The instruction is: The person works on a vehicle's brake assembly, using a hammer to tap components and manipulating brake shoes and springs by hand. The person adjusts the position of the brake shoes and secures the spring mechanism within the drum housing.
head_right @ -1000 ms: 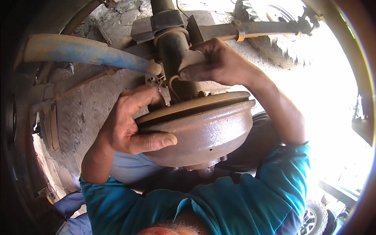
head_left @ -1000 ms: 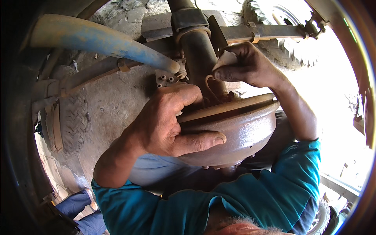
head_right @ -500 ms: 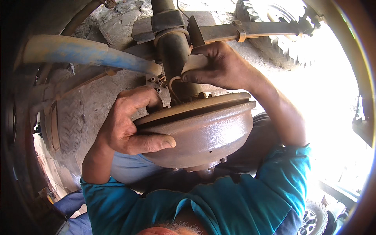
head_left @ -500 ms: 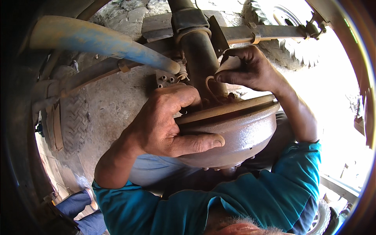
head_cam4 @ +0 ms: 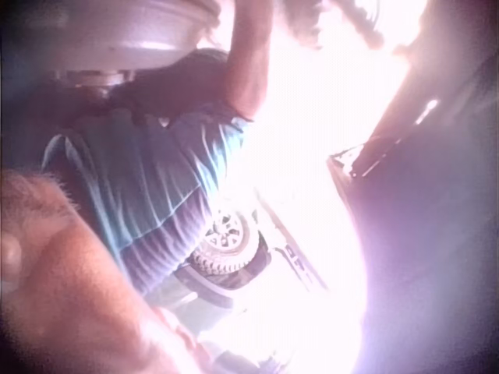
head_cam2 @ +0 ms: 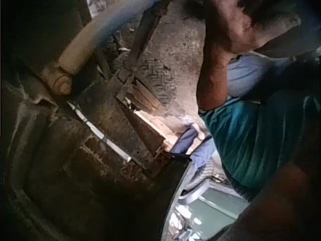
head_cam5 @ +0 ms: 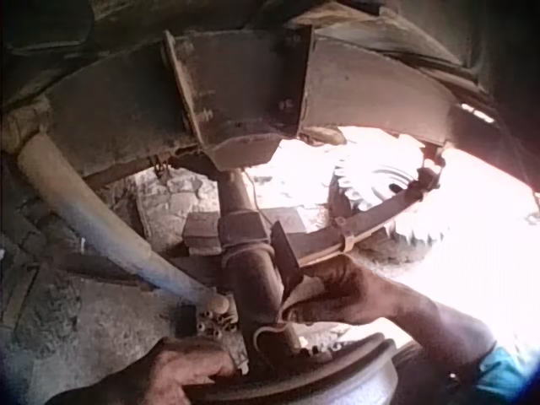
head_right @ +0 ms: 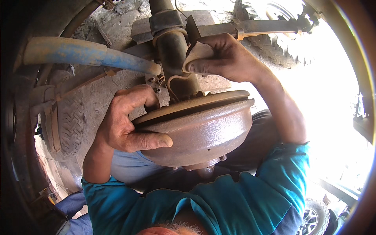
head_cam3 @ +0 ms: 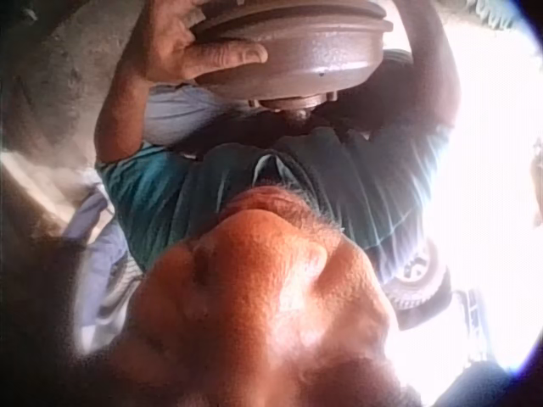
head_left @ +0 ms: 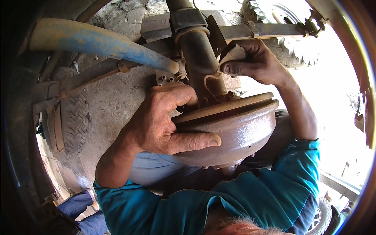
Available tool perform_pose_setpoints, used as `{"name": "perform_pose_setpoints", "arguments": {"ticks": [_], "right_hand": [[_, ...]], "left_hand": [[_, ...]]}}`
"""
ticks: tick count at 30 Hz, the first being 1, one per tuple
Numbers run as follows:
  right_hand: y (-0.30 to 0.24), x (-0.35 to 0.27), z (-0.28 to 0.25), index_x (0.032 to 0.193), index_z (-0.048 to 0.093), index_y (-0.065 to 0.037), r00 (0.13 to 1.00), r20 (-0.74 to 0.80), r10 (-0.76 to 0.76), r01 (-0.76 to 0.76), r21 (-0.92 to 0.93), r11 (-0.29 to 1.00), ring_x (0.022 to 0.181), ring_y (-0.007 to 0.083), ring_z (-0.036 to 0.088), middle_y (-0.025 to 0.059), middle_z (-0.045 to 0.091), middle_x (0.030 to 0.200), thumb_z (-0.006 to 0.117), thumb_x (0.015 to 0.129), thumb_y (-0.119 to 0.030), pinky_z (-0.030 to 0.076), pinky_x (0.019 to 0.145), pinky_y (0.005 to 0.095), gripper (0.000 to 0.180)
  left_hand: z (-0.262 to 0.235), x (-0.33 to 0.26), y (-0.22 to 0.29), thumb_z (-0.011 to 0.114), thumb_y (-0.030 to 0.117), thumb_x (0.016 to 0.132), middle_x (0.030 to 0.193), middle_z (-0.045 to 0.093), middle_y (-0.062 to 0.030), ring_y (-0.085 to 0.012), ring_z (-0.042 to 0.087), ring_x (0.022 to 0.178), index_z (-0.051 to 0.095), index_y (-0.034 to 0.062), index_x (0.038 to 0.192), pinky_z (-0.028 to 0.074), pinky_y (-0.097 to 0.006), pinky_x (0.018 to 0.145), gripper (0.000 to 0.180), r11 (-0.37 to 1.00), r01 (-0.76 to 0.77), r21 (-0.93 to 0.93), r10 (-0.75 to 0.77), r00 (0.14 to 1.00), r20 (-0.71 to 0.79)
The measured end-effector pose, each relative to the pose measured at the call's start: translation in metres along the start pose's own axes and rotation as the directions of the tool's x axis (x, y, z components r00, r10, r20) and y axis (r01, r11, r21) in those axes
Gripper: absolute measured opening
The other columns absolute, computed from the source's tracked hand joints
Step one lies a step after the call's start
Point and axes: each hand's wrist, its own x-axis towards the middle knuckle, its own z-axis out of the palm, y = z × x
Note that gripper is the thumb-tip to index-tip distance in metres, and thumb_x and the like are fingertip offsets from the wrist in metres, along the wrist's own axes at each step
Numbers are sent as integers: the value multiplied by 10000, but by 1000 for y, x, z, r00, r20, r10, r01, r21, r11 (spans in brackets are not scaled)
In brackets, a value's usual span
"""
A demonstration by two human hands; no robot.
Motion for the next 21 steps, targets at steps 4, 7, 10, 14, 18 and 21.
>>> {"name": "perform_pose_setpoints", "arguments": {"ticks": [4, 7, 10, 14, 18, 21], "right_hand": [[-8, -4, 5, 1161, 746, 36, 997, 63, 50, -55, 66, 996, 932, 106, 735, 82, 803, 1039, 830, 900, -33, 601, 849, 262, 283], [-8, 0, 14, 1125, 764, 19, 998, 32, 60, -62, 58, 996, 903, 98, 737, 73, 807, 1003, 867, 859, -45, 597, 847, 269, 292], [-4, 2, 15, 1046, 768, 9, 995, 23, 97, -96, -42, 995, 880, 93, 739, 66, 806, 961, 876, 856, -47, 609, 829, 273, 226], [-8, 2, 19, 987, 779, 10, 991, -8, 135, -135, 5, 991, 858, 93, 737, 57, 804, 927, 879, 856, -52, 611, 820, 279, 176], [-8, 6, 21, 1068, 782, 12, 996, 31, 78, -78, 18, 997, 872, 95, 731, 68, 812, 959, 887, 847, -91, 583, 845, 283, 265], [-9, 9, 20, 1071, 776, 34, 993, 68, 101, -103, 14, 995, 900, 92, 727, 76, 813, 976, 883, 848, -81, 580, 853, 280, 272]], "left_hand": [[0, 0, -2, 974, 410, 697, 703, 601, -114, -244, 579, 639, 644, 1, 760, 440, -382, 625, 530, 1000, -17, -8, 17, 1000, -7], [1, 0, -1, 973, 412, 696, 700, 597, -112, -245, 575, 639, 645, 4, 757, 437, -382, 625, 527, 1000, -10, 6, 10, 1000, -15], [0, 0, 0, 971, 408, 696, 695, 592, -110, -246, 572, 637, 645, 8, 754, 434, -383, 625, 519, 1000, -11, 14, 11, 1000, -21], [-1, 2, 2, 966, 400, 697, 696, 597, -110, -247, 577, 634, 648, 7, 758, 436, -382, 625, 510, 1000, 3, 30, -3, 1000, 0], [0, 4, 1, 962, 387, 694, 710, 616, -119, -249, 589, 634, 661, -3, 783, 445, -376, 624, 501, 1000, 7, -9, -7, 1000, 7], [0, 2, 2, 960, 374, 694, 721, 628, -124, -255, 605, 644, 673, -10, 804, 456, -374, 625, 492, 1000, 18, -21, -17, 1000, 11]]}}
